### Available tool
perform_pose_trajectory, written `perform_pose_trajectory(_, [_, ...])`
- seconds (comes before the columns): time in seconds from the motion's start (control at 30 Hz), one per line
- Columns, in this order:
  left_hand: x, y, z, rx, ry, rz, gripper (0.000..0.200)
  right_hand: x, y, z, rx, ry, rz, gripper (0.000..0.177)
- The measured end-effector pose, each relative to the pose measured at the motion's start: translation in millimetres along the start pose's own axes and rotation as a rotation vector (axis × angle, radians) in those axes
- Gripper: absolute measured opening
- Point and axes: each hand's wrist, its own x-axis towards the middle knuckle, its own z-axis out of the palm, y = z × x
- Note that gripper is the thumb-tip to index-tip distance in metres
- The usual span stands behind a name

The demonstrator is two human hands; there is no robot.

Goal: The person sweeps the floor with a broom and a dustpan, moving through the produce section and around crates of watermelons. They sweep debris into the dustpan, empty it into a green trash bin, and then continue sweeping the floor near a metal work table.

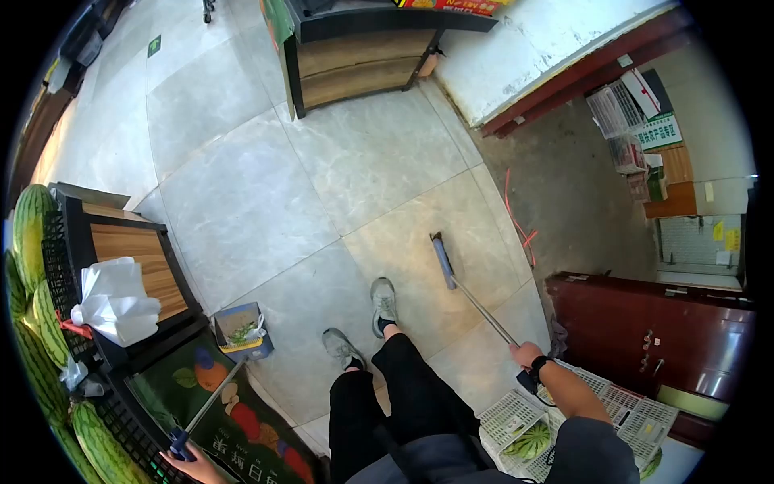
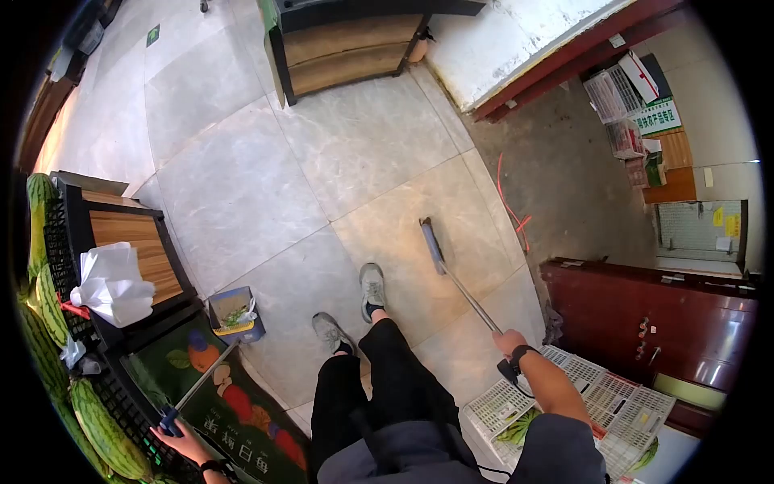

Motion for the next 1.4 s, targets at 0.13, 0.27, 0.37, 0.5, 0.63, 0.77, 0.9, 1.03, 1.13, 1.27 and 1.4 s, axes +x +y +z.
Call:
perform_pose_trajectory(0.13, [32, 13, 1, -0.252, -0.465, -0.493, 0.039, 15, 14, -29, -0.062, -0.041, -0.121, 0.066])
perform_pose_trajectory(0.27, [17, 85, -12, -0.390, -0.263, 0.067, 0.040, 37, 67, -47, 0.077, -0.043, -0.047, 0.066])
perform_pose_trajectory(0.37, [29, 152, -29, -0.133, -0.441, 0.251, 0.038, 51, 90, -64, 0.213, -0.068, 0.023, 0.066])
perform_pose_trajectory(0.5, [48, 266, -36, -0.119, -0.321, 0.564, 0.042, 62, 89, -94, 0.090, -0.053, 0.028, 0.074])
perform_pose_trajectory(0.63, [58, 348, -26, -0.150, -0.504, 0.628, 0.039, 86, 89, -99, 0.090, -0.163, 0.094, 0.071])
perform_pose_trajectory(0.77, [57, 435, -3, -0.196, -0.423, 0.813, 0.040, 111, 85, -61, -0.117, -0.257, -0.175, 0.074])
perform_pose_trajectory(0.9, [59, 505, 22, -0.157, -0.487, 0.893, 0.039, 69, 32, -70, 0.308, -0.323, -0.067, 0.068])
perform_pose_trajectory(1.03, [44, 585, 16, -0.217, -0.552, 1.050, 0.040, 51, 7, -86, 0.302, -0.365, -0.101, 0.068])
perform_pose_trajectory(1.13, [42, 619, 19, -0.157, -0.590, 1.186, 0.042, 45, -11, -91, 0.365, -0.377, -0.111, 0.069])
perform_pose_trajectory(1.27, [39, 656, 20, -0.096, -0.612, 1.222, 0.046, 35, -38, -100, 0.302, -0.370, -0.200, 0.065])
perform_pose_trajectory(1.4, [51, 660, 28, -0.110, -0.516, 1.232, 0.046, 26, -73, -96, 0.221, -0.297, -0.299, 0.065])
